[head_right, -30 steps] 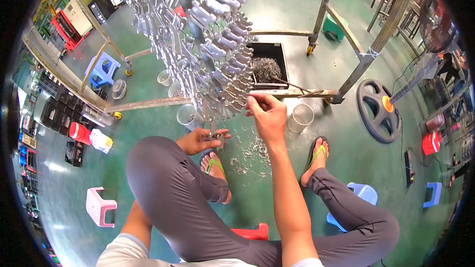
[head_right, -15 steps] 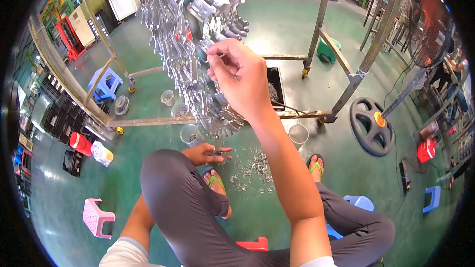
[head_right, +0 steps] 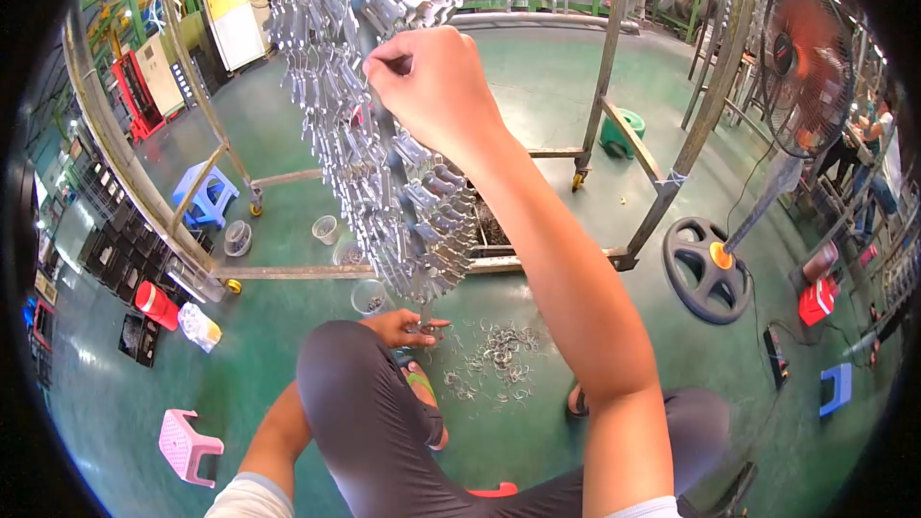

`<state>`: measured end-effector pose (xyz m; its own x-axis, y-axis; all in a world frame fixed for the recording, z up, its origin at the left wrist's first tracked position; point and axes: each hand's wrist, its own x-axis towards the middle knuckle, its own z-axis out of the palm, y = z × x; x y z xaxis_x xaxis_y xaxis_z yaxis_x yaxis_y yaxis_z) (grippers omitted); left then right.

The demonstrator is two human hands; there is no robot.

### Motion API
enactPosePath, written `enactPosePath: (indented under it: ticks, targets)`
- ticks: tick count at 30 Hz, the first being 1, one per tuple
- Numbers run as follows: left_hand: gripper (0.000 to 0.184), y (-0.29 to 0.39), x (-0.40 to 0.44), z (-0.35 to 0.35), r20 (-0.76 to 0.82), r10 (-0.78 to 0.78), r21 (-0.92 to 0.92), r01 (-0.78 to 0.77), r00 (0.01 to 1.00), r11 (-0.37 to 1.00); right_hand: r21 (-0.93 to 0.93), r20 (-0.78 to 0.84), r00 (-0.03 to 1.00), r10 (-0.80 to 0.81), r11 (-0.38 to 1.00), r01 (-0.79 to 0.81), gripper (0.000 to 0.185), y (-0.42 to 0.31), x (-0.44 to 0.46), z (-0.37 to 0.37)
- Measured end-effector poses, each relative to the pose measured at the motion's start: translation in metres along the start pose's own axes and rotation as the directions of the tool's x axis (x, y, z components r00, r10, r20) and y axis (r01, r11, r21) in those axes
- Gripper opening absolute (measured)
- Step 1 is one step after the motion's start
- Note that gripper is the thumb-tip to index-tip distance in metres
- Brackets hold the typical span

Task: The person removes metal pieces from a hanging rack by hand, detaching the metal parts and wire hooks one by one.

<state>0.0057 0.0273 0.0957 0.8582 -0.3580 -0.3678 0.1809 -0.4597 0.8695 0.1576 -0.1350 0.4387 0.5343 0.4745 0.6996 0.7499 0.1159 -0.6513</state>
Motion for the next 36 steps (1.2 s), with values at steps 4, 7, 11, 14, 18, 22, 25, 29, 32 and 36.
enactPosePath:
  ticks: [4, 7, 11, 14, 18, 22, 25, 29, 32, 36]
  targets:
    - [0.064, 0.0, -0.011, -0.01, 0.011, -0.131, 0.03, 0.131, 0.991, 0.991, -0.087, 0.055, 0.998, -0.013, 0.996, 0.018, 0.021, -0.003, 0.007, -0.004]
    - [0.054, 0.019, -0.043, 0.002, -0.305, -0.234, -0.002, 0.244, 0.923, 0.97, -0.081, 0.098, 0.995, 0.02, 0.997, -0.012, 0.022, -0.002, 0.014, -0.007]
    - [0.051, 0.062, -0.076, -0.051, -0.305, -0.292, 0.393, 0.399, 0.907, 0.828, -0.051, 0.15, 0.987, 0.055, 0.998, -0.048, 0.025, -0.006, 0.014, -0.016]
    - [0.037, 0.193, -0.118, -0.064, -0.707, 0.182, 0.511, 0.317, 0.683, 0.799, -0.016, 0.175, 0.981, 0.084, 0.996, -0.083, 0.026, -0.007, 0.012, -0.024]
    - [0.057, 0.346, -0.109, -0.065, -0.81, 0.582, 0.573, 0.297, 0.068, 0.763, -0.03, 0.162, 0.985, 0.055, 0.998, -0.051, 0.026, -0.006, 0.012, -0.022]
    - [0.043, 0.381, -0.088, -0.1, -0.697, 0.717, 0.598, 0.547, -0.006, 0.586, -0.062, 0.145, 0.989, 0.042, 0.998, -0.033, 0.025, -0.011, 0.011, -0.022]
    - [0.034, 0.388, -0.081, -0.104, -0.654, 0.757, 0.604, 0.604, 0.003, 0.52, 0.017, 0.069, 0.994, 0.083, 0.996, -0.085, 0.025, -0.019, -0.001, -0.019]
    - [0.033, 0.389, -0.074, -0.104, -0.636, 0.771, 0.611, 0.584, -0.041, 0.535, 0.121, -0.126, 0.992, 0.033, 0.993, -0.017, 0.024, -0.005, -0.01, 0.001]
    - [0.033, 0.388, -0.073, -0.102, -0.665, 0.742, 0.576, 0.577, -0.08, 0.579, 0.205, -0.18, 0.982, 0.054, 0.979, -0.017, 0.023, -0.002, -0.012, 0.006]
    - [0.038, 0.385, -0.075, -0.102, -0.667, 0.739, 0.564, 0.585, -0.093, 0.583, 0.28, -0.202, 0.975, 0.095, 0.959, -0.036, 0.023, -0.007, -0.017, 0.011]
